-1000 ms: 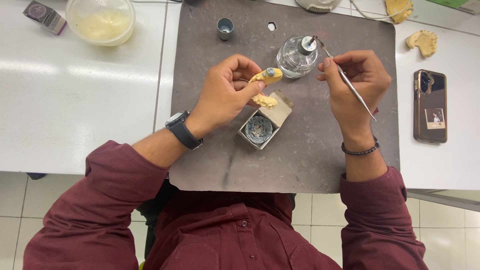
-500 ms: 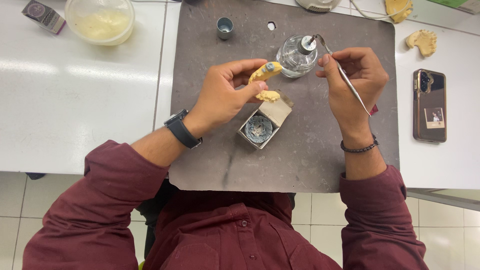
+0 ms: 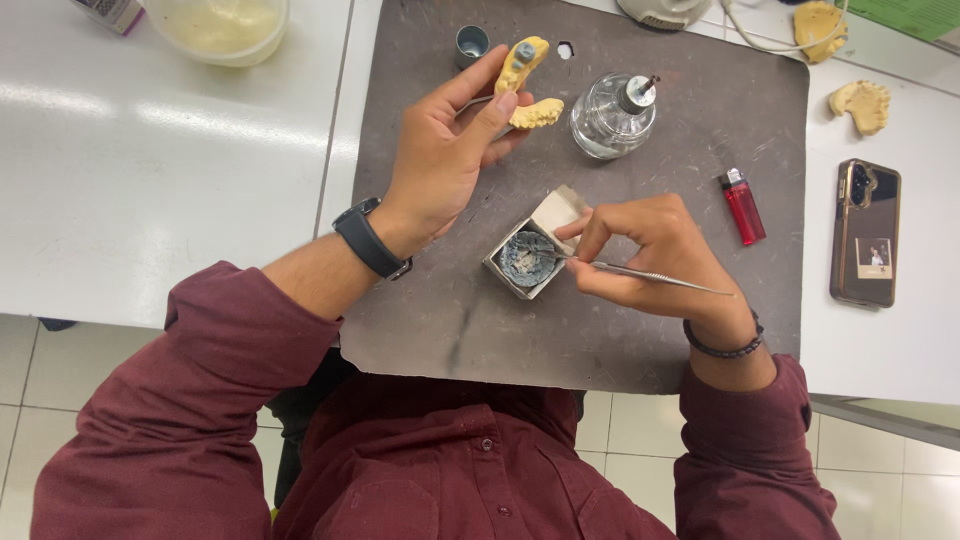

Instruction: The person holds a dental cast with a partial denture framework in one hand and uses a heated wax spatula to apply and shape wax around the metal framework. They repeatedly dip the instrument into a glass wax warmer, add wax to the denture area, and rotate the cast to work on different sides.

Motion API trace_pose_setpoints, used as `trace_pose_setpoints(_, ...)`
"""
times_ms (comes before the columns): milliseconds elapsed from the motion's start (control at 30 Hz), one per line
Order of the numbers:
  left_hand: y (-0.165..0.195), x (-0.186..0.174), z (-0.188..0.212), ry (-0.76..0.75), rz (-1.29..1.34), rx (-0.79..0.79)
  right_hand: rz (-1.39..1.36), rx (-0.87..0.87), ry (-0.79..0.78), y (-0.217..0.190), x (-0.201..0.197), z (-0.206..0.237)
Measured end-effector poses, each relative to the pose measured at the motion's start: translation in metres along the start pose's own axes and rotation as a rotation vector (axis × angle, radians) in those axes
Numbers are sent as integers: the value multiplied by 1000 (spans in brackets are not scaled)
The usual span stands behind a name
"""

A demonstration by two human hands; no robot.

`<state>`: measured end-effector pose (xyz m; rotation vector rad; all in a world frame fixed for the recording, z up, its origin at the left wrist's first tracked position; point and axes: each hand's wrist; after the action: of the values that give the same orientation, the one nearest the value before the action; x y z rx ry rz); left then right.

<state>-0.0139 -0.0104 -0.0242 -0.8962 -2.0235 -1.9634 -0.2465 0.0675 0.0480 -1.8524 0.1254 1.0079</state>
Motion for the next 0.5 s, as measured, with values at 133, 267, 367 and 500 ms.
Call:
trace_pose_setpoints(133,-3,1,1,-14,-24,76,68,-13,42,-9,7,-4)
trace_pose_setpoints(267,-3,0,3,-10,-176,152,112,-57,52,-8,11,-3)
trace_pose_setpoints(367,-2,0,3,1,-240,165,116,-51,49,-7,12,-3)
trace_pose_setpoints(500,0,0,3,-6,-277,175,116,-62,56,-5,13,-2)
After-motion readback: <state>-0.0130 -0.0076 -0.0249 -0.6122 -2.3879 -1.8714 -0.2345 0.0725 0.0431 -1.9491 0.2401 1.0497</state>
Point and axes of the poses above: each hand's wrist, its own z-axis away from the middle knuckle, its own x-axis out of the palm, y = z × x
